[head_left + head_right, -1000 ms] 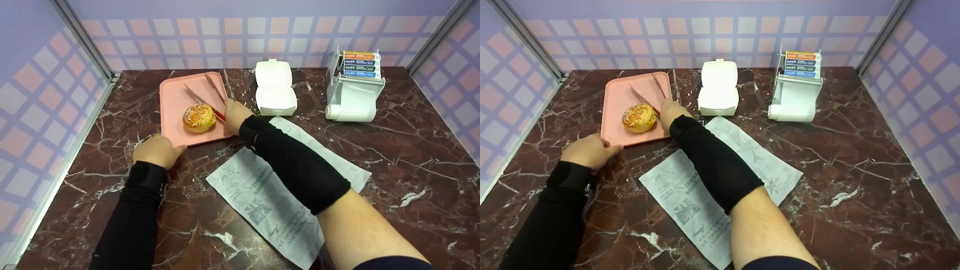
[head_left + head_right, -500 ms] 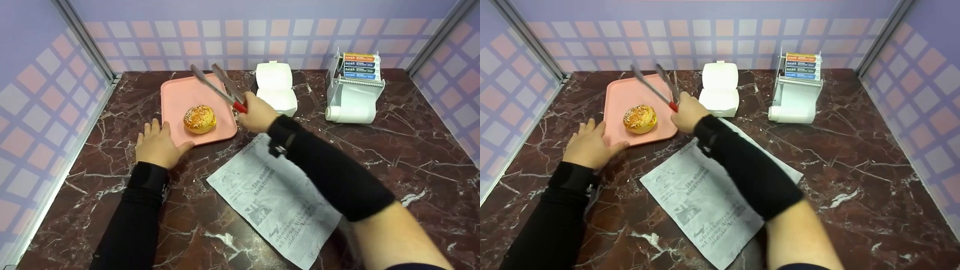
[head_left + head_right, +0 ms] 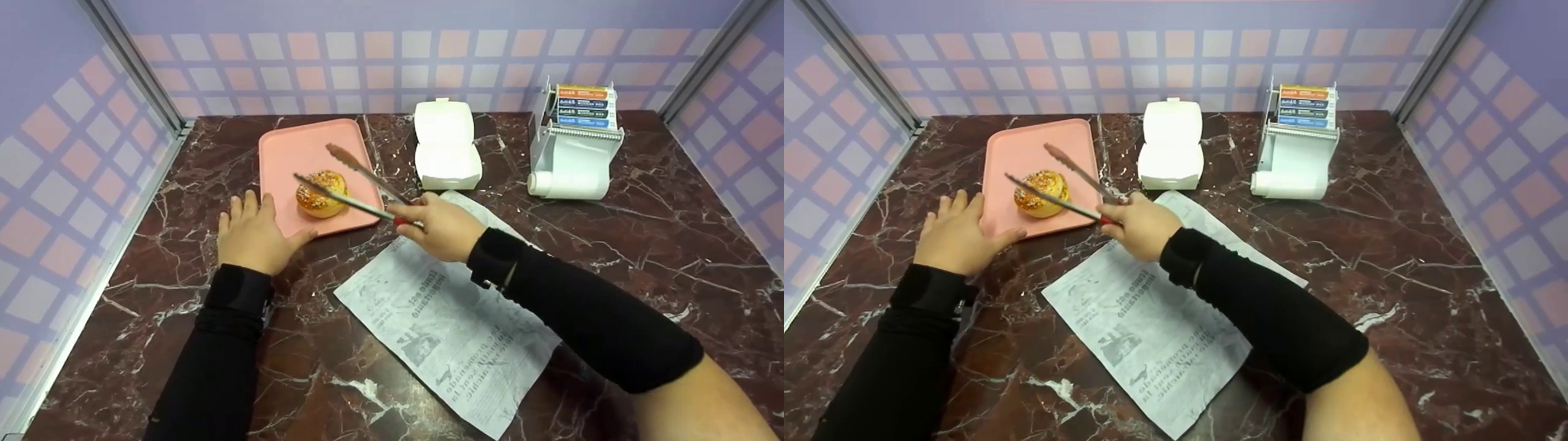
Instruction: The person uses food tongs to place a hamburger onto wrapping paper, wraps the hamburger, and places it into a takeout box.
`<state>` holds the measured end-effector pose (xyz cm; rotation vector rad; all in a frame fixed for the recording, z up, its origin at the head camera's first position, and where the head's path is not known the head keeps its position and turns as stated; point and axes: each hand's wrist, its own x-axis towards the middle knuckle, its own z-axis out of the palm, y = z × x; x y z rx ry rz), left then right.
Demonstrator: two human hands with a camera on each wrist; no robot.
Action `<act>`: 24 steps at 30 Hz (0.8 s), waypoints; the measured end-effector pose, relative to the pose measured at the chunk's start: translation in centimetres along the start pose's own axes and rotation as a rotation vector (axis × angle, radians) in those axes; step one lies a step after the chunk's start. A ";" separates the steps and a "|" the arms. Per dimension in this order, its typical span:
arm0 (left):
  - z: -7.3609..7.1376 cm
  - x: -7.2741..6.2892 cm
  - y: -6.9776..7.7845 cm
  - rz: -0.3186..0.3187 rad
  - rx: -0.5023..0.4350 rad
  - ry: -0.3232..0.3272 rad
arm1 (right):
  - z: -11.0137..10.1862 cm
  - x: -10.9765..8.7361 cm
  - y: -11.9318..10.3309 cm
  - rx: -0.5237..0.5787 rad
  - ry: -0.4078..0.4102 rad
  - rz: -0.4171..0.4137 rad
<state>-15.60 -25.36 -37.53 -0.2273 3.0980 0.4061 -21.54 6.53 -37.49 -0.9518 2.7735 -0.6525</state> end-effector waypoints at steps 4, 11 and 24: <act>0.1 0.1 -0.1 0.004 0.012 -0.004 | 0.6 0.3 -0.2 -0.027 -0.011 -0.042; 0.2 0.1 0.0 0.011 0.032 -0.007 | 0.3 0.6 0.0 0.014 -0.069 -0.038; 0.1 0.0 -0.2 0.009 0.027 -0.037 | 0.1 2.3 0.1 -0.021 -0.073 -0.071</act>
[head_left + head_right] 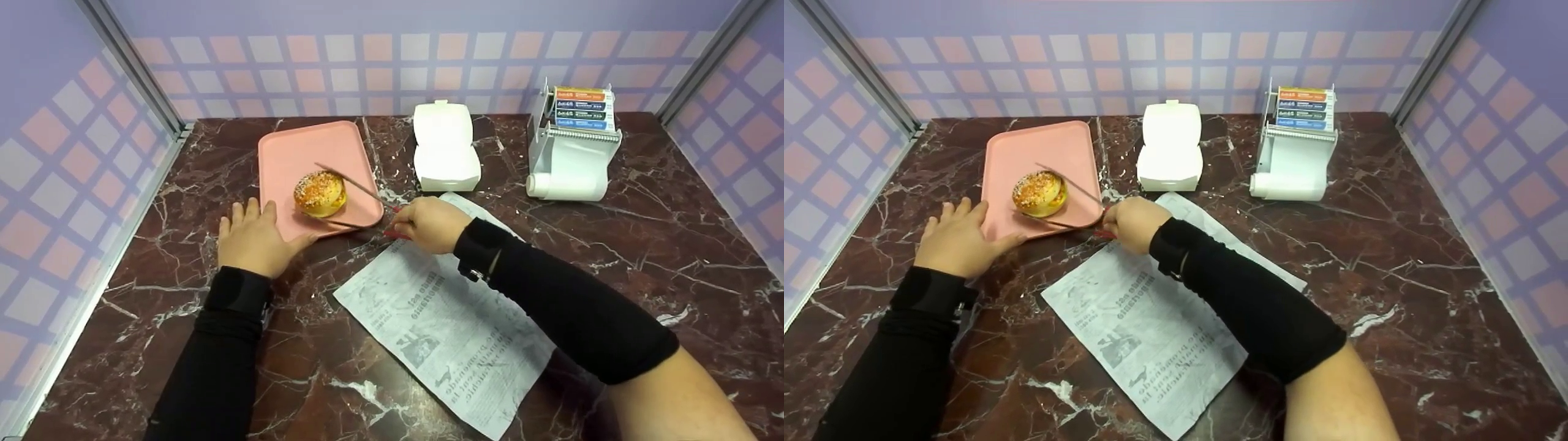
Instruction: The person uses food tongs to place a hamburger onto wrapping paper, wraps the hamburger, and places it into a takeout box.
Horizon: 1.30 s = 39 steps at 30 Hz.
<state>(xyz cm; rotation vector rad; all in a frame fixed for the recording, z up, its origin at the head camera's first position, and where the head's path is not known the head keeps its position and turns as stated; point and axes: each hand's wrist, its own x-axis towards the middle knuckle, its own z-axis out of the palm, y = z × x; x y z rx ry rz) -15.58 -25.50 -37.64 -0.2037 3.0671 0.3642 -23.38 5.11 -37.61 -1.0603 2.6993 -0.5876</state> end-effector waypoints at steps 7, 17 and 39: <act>0.0 0.1 0.0 -0.002 0.001 -0.007 | 0.5 0.6 0.4 0.019 -0.044 0.037; 0.1 0.2 0.2 -0.001 -0.003 -0.031 | 1.0 0.1 0.3 -0.065 0.021 0.062; 0.0 -0.4 2.7 0.122 -0.021 -0.040 | -6.0 -18.4 9.7 -0.017 0.125 0.015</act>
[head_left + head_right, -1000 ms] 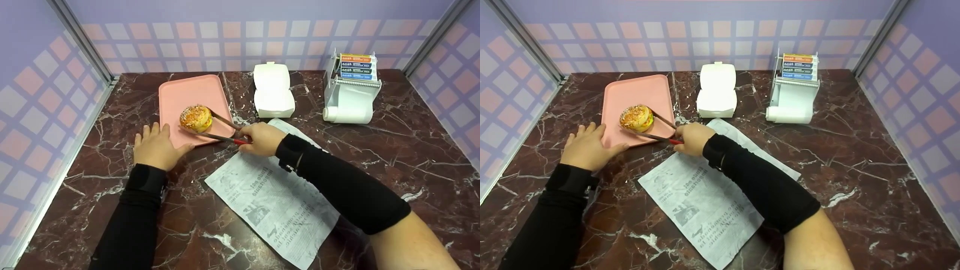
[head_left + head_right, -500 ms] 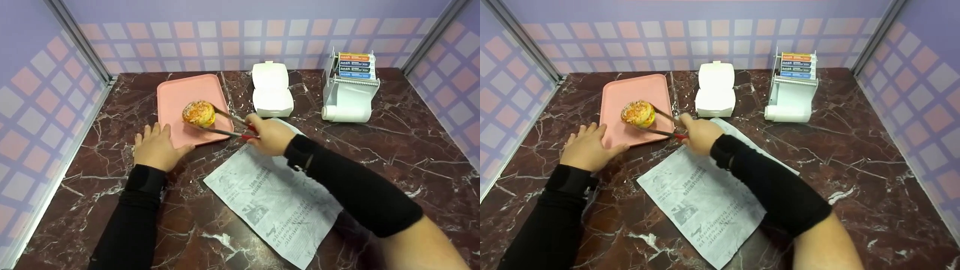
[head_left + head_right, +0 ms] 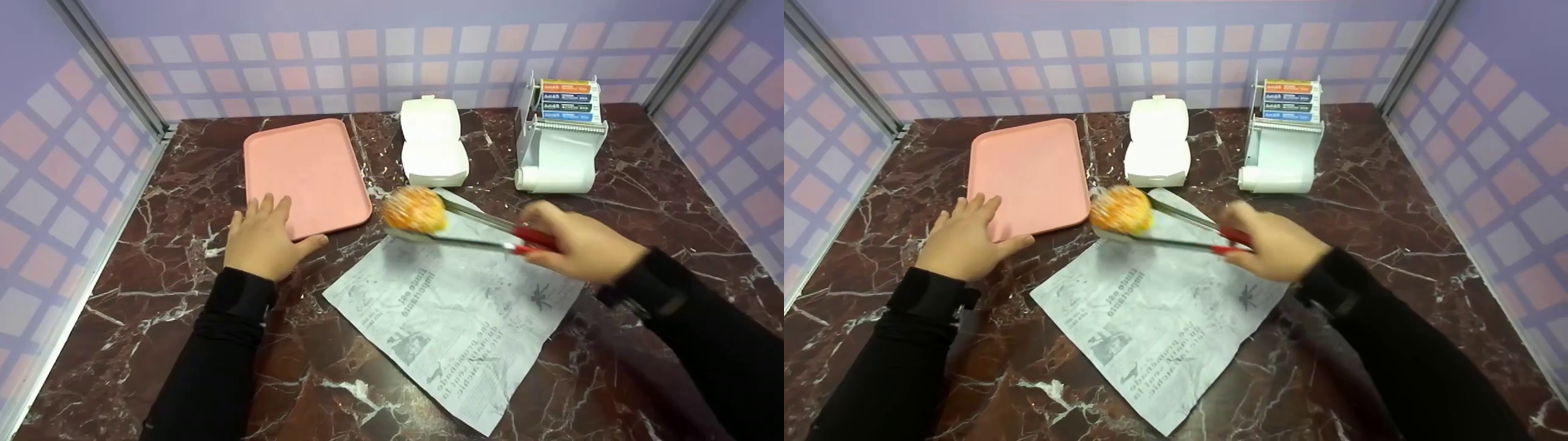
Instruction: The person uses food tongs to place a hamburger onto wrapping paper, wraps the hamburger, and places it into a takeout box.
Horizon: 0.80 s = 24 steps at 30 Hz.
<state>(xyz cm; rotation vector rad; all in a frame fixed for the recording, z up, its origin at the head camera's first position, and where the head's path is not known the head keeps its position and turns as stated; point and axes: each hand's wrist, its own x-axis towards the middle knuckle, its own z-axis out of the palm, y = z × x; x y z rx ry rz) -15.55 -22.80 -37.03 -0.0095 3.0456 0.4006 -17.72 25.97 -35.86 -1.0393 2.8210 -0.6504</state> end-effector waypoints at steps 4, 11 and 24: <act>-0.2 0.2 -0.2 -0.011 0.009 -0.007 | -0.2 -3.6 1.2 0.041 -0.044 0.048; -0.3 0.7 -0.2 -0.014 0.005 -0.005 | 0.4 -6.4 1.7 -0.015 -0.037 0.037; 0.0 1.0 -0.1 -0.029 0.001 -0.026 | 0.7 -7.0 2.6 0.064 -0.067 0.091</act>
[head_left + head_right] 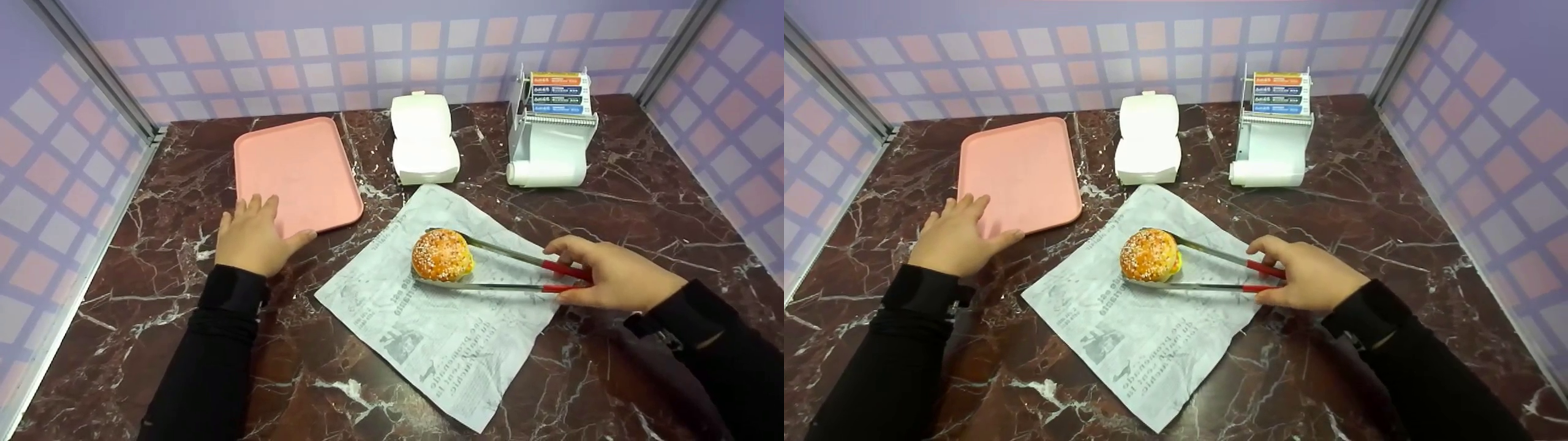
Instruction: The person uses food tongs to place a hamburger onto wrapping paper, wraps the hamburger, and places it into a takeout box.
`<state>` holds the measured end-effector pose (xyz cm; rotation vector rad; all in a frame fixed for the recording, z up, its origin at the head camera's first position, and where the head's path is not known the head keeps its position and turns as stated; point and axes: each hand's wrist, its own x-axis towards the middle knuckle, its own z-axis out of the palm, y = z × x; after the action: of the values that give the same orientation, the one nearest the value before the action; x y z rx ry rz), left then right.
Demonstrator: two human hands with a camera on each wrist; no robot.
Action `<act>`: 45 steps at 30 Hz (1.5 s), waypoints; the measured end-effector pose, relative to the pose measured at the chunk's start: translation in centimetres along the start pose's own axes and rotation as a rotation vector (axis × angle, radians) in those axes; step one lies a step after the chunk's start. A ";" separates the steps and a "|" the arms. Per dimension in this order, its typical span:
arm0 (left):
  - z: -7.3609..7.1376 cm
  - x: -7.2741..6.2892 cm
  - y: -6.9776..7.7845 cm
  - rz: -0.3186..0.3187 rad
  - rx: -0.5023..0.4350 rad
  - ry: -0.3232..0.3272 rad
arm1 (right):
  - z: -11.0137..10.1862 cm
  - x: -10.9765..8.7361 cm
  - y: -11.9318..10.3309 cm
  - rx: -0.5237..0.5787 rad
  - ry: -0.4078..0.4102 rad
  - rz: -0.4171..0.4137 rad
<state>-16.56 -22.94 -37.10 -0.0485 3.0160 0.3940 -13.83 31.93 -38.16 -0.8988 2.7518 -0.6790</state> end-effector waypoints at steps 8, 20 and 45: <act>-0.1 0.2 0.2 0.000 0.006 0.003 | 0.1 0.2 0.5 0.059 0.099 -0.018; -0.2 0.2 0.2 -0.011 -0.001 0.002 | -0.1 -0.1 0.5 -0.006 0.258 -0.170; -0.3 -2.5 11.1 0.182 -0.529 -0.006 | 3.6 10.5 -13.2 0.676 0.421 0.155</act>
<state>-14.59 -12.20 -33.70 0.1869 2.8257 1.1906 -14.39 15.00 -35.31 -0.4167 2.5454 -1.7774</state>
